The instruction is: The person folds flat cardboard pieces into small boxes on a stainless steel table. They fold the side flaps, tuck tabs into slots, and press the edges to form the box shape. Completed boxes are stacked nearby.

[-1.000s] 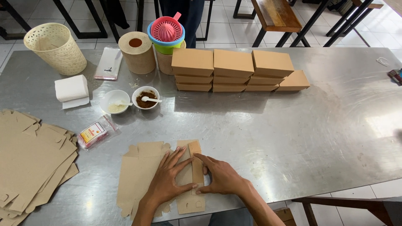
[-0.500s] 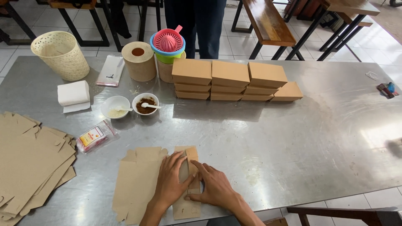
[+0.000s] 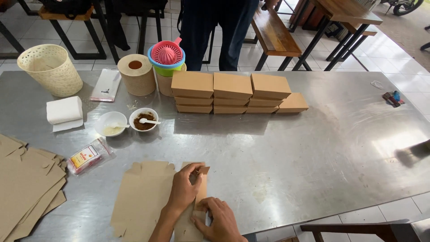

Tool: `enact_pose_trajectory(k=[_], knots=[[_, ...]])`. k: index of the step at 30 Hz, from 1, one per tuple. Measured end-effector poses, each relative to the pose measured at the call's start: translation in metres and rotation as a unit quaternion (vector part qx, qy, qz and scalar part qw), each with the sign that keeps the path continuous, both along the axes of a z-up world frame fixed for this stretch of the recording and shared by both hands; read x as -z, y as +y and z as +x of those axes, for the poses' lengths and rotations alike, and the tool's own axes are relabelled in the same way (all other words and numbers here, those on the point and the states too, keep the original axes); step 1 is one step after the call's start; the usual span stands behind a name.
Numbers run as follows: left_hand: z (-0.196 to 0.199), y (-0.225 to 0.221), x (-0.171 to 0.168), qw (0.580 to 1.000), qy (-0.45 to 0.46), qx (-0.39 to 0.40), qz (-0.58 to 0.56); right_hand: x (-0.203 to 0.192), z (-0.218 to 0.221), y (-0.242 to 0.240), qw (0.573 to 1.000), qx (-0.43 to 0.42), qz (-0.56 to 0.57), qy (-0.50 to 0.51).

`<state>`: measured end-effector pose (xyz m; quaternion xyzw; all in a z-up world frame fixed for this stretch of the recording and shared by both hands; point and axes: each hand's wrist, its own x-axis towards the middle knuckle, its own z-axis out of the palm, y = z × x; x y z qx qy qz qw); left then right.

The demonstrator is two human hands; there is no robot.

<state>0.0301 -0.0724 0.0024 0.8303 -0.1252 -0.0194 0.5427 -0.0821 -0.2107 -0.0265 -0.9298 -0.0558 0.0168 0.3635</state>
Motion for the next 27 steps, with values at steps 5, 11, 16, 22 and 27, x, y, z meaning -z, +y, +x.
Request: enact_pose_trajectory(k=[5,11,16,22,27], knots=[[-0.008,0.007,-0.015,0.993,0.01,0.114,-0.034,0.022,-0.02,0.012,0.992,-0.056,0.029,-0.105],[-0.023,0.029,0.017,0.972,-0.159,0.172,0.028,-0.062,-0.013,-0.009,0.97,-0.14,0.197,0.019],[-0.036,0.046,0.006,0.947,-0.237,0.188,0.11,-0.072,0.044,-0.049,0.988,-0.044,0.144,-0.011],[-0.033,0.054,0.033,0.948,-0.239,0.179,0.115,-0.076,0.095,-0.046,0.972,-0.159,0.075,0.153],[-0.036,0.054,0.026,0.956,-0.211,0.155,0.133,-0.084,0.112,-0.043,0.957,-0.182,0.054,0.22]])
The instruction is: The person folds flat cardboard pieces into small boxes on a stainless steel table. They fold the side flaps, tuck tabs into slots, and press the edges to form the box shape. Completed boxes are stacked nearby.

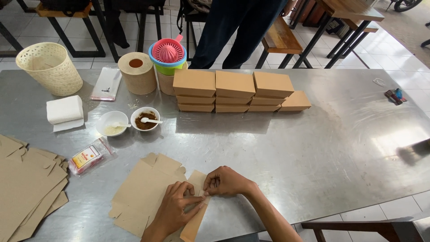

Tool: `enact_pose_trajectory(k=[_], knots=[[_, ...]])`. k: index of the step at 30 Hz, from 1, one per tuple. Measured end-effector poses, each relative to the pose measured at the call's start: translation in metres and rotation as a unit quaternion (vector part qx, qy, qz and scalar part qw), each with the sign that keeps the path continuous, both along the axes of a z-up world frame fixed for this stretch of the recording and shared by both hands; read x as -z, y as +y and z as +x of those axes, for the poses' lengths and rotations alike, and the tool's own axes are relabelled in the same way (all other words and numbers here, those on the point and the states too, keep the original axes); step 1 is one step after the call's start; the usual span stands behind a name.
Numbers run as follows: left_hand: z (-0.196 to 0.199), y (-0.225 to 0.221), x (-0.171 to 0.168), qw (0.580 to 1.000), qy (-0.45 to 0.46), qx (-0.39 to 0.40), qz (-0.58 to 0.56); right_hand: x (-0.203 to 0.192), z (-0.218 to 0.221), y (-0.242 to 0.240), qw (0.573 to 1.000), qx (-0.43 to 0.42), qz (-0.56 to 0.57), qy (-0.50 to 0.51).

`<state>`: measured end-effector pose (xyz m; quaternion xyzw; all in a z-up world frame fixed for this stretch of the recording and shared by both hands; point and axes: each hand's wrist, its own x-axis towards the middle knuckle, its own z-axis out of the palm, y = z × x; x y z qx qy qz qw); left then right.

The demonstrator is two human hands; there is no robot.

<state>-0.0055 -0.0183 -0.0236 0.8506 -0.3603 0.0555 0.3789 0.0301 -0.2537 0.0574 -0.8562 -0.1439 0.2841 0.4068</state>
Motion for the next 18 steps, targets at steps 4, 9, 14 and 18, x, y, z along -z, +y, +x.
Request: enact_pose_trajectory(k=[4,9,14,18], knots=[[0.001,0.001,0.009,0.999,0.035,-0.013,0.007,-0.001,0.003,-0.002,1.0,-0.007,-0.006,0.019],[0.003,0.001,0.011,0.999,0.031,-0.019,-0.011,0.012,0.015,-0.011,0.997,-0.016,0.04,0.057],[0.002,0.001,0.006,0.999,0.038,-0.022,-0.024,0.011,0.022,-0.01,0.994,0.003,0.037,0.108],[0.002,0.001,0.005,0.999,0.042,-0.017,-0.023,0.014,0.024,-0.009,0.993,0.001,0.027,0.112]])
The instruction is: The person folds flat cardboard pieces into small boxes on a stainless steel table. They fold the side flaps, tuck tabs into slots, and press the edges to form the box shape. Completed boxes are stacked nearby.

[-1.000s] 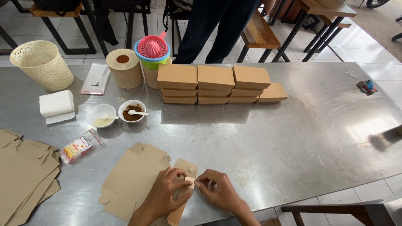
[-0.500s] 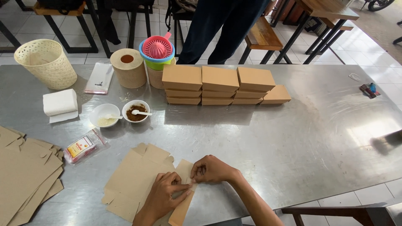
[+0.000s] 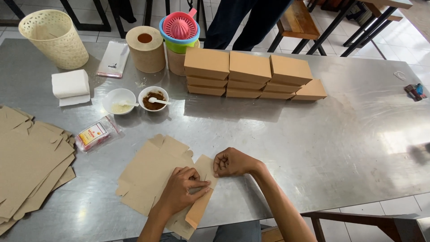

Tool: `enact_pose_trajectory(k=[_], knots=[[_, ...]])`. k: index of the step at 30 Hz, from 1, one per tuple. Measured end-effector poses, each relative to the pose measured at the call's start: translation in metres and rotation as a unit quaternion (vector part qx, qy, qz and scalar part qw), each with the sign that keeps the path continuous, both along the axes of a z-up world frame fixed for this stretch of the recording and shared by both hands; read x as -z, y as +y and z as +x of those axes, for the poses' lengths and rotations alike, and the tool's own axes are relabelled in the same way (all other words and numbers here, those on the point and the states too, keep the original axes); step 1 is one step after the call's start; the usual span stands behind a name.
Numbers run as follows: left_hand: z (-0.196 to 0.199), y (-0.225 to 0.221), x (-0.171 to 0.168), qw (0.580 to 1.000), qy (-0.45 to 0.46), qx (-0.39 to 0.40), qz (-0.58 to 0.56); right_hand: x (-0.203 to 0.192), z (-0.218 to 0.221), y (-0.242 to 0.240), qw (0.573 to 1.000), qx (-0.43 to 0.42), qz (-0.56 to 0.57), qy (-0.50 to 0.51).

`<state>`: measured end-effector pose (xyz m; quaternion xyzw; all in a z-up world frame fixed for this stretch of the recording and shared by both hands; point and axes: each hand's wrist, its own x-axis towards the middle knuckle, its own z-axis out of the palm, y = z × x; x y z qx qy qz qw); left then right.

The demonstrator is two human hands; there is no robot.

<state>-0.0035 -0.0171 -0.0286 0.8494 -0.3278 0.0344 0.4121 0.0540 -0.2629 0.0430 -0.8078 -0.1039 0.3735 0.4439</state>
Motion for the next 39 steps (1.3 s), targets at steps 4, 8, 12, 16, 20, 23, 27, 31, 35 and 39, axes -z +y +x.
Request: enact_pose_trajectory(k=[4,8,12,16,20,23,27,31,35,39], knots=[[0.002,0.0,0.006,1.0,-0.012,0.003,0.005,0.007,0.005,-0.003,0.999,-0.035,-0.013,-0.017],[0.001,-0.001,0.002,1.0,-0.02,0.0,0.004,0.003,0.007,-0.003,0.999,-0.044,-0.03,-0.002],[0.0,-0.001,-0.002,1.0,-0.018,0.004,0.003,0.009,0.01,-0.006,0.997,-0.072,-0.017,-0.01],[0.001,-0.001,-0.001,0.999,-0.037,0.005,0.001,0.006,0.01,-0.002,0.998,-0.056,-0.038,0.009],[0.0,-0.001,0.0,1.0,-0.028,0.001,-0.004,-0.004,0.006,0.007,0.996,-0.046,-0.078,0.005],[0.0,-0.001,0.0,0.999,-0.035,0.002,-0.015,-0.007,0.003,0.011,0.995,-0.034,-0.098,-0.008],[0.0,-0.002,0.002,0.999,-0.047,-0.004,-0.01,-0.011,0.001,0.016,0.994,0.003,-0.107,-0.003],[-0.001,-0.001,0.003,1.0,-0.027,-0.01,-0.003,-0.023,-0.004,0.026,0.989,0.026,-0.146,-0.019],[-0.001,-0.001,0.001,1.0,-0.022,-0.008,-0.004,-0.012,-0.005,0.028,0.988,0.041,-0.143,-0.039],[0.001,-0.001,0.005,1.0,-0.019,-0.008,0.004,-0.01,-0.007,0.03,0.983,0.063,-0.167,-0.049]])
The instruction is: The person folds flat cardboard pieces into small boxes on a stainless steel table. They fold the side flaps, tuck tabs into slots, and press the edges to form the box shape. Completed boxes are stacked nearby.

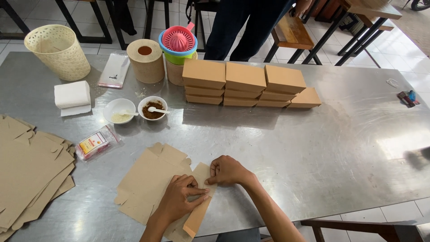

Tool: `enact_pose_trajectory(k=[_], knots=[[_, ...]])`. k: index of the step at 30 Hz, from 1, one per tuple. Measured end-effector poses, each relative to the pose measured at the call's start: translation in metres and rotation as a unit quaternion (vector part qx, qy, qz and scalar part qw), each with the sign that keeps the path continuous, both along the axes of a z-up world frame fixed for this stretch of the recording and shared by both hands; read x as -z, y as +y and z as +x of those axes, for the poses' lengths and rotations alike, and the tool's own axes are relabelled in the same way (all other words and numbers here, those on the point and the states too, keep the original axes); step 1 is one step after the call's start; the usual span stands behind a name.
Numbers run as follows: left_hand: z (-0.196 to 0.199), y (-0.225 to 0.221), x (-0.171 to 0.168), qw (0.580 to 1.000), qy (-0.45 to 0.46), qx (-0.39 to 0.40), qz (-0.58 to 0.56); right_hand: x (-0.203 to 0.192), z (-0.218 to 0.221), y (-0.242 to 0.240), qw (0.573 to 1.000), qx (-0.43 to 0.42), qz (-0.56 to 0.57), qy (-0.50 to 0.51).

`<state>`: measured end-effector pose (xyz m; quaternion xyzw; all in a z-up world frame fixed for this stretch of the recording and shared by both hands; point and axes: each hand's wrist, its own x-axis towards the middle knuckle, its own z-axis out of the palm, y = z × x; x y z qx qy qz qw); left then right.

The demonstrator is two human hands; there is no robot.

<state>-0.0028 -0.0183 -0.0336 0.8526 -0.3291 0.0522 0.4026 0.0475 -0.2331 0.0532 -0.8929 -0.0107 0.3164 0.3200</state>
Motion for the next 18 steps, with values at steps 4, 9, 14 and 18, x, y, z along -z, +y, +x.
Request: enact_pose_trajectory(k=[4,9,14,18], knots=[[-0.001,0.0,0.0,1.0,0.011,-0.007,-0.001,-0.007,-0.004,0.003,1.0,0.02,-0.009,0.014],[0.0,0.0,-0.003,1.0,0.024,-0.003,0.008,0.0,-0.007,0.002,0.999,0.016,-0.022,-0.017],[-0.006,-0.008,-0.043,0.99,0.118,0.008,0.071,0.002,-0.012,-0.005,1.0,-0.001,-0.011,-0.024],[-0.034,-0.028,-0.15,0.984,-0.031,0.001,-0.174,0.001,-0.011,-0.013,0.998,-0.042,0.048,-0.029]])
